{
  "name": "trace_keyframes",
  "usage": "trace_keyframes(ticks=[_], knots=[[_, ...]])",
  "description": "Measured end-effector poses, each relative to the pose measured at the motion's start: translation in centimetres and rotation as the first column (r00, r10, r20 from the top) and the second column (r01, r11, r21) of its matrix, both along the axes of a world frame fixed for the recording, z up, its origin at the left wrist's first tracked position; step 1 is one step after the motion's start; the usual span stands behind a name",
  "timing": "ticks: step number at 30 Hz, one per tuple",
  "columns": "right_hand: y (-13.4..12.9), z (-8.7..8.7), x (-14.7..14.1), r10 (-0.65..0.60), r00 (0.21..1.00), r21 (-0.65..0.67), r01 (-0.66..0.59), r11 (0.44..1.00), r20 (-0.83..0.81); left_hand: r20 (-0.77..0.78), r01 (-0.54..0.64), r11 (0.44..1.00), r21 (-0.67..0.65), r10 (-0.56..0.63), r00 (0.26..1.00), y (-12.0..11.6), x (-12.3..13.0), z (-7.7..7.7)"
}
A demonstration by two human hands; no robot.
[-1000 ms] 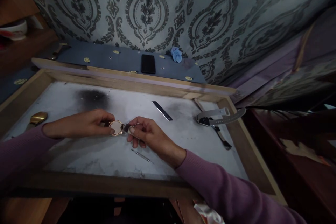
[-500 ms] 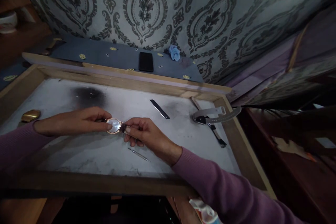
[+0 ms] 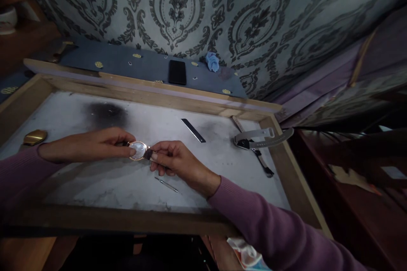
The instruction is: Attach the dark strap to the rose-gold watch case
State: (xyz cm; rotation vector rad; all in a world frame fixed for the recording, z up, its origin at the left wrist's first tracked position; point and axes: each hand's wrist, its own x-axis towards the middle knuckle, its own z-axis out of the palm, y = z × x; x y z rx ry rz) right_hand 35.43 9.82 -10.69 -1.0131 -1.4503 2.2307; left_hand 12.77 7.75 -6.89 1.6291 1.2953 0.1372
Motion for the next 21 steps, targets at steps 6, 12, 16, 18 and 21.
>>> trace_keyframes(ticks=[6, 12, 16, 18, 21], knots=[[0.04, 0.19, 0.08, 0.005, 1.0, 0.0, -0.005, 1.0, 0.024, 0.008, 0.002, 1.0, -0.009, -0.001, 1.0, 0.01, -0.09, -0.07], [0.08, 0.42, 0.06, 0.026, 1.0, 0.037, -0.026, 0.999, 0.01, -0.02, -0.007, 1.0, -0.022, 0.006, 1.0, 0.06, 0.01, 0.15], [0.18, 0.46, 0.04, 0.02, 1.0, 0.022, -0.02, 1.0, -0.005, -0.003, 0.001, 1.0, -0.029, -0.002, 1.0, 0.16, -0.06, 0.15], [0.26, 0.39, 0.07, 0.018, 1.0, 0.001, -0.018, 1.0, -0.02, -0.001, 0.006, 1.0, -0.02, -0.006, 1.0, 0.15, -0.1, 0.18], [0.36, 0.26, 0.13, 0.014, 0.999, -0.015, -0.014, 1.0, -0.032, -0.001, -0.003, 1.0, -0.017, 0.003, 1.0, 0.06, -0.14, 0.19]])
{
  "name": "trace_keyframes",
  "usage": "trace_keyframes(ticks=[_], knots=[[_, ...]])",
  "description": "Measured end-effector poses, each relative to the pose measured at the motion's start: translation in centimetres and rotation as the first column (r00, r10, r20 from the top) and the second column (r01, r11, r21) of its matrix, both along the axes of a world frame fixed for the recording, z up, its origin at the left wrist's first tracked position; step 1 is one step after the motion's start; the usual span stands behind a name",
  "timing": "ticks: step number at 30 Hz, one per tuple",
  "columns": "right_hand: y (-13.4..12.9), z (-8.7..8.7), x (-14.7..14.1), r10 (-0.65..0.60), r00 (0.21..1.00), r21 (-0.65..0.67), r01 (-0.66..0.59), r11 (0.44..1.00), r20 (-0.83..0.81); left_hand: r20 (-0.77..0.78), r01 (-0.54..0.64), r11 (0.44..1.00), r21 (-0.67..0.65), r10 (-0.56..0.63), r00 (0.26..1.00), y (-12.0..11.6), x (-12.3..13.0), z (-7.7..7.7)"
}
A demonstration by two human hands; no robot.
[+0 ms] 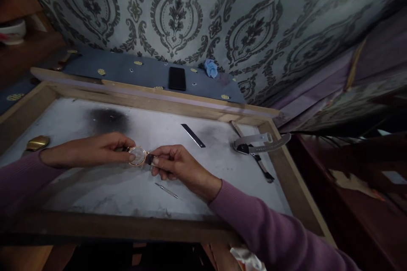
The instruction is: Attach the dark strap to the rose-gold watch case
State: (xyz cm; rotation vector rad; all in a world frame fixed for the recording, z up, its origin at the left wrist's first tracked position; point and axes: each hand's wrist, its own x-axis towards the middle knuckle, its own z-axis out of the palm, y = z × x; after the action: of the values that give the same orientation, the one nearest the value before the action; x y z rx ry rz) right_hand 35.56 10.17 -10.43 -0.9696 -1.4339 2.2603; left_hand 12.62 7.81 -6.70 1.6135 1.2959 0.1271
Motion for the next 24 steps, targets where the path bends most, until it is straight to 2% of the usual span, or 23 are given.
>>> trace_keyframes(ticks=[13, 19, 24], knots=[[-0.03, -0.02, -0.09, -0.026, 1.0, 0.016, 0.026, 1.0, 0.015, 0.034, -0.021, 1.0, -0.003, 0.021, 0.999, -0.16, 0.1, 0.23], [0.06, -0.25, -0.07, -0.023, 0.999, 0.028, 0.023, 0.999, 0.026, 0.063, -0.041, 0.999, -0.019, 0.042, 0.997, -0.12, 0.05, -0.26], [0.07, 0.01, -0.05, -0.028, 0.998, 0.042, 0.026, 0.999, 0.054, 0.086, -0.013, 1.0, 0.003, 0.013, 0.996, -0.11, 0.21, -0.27]])
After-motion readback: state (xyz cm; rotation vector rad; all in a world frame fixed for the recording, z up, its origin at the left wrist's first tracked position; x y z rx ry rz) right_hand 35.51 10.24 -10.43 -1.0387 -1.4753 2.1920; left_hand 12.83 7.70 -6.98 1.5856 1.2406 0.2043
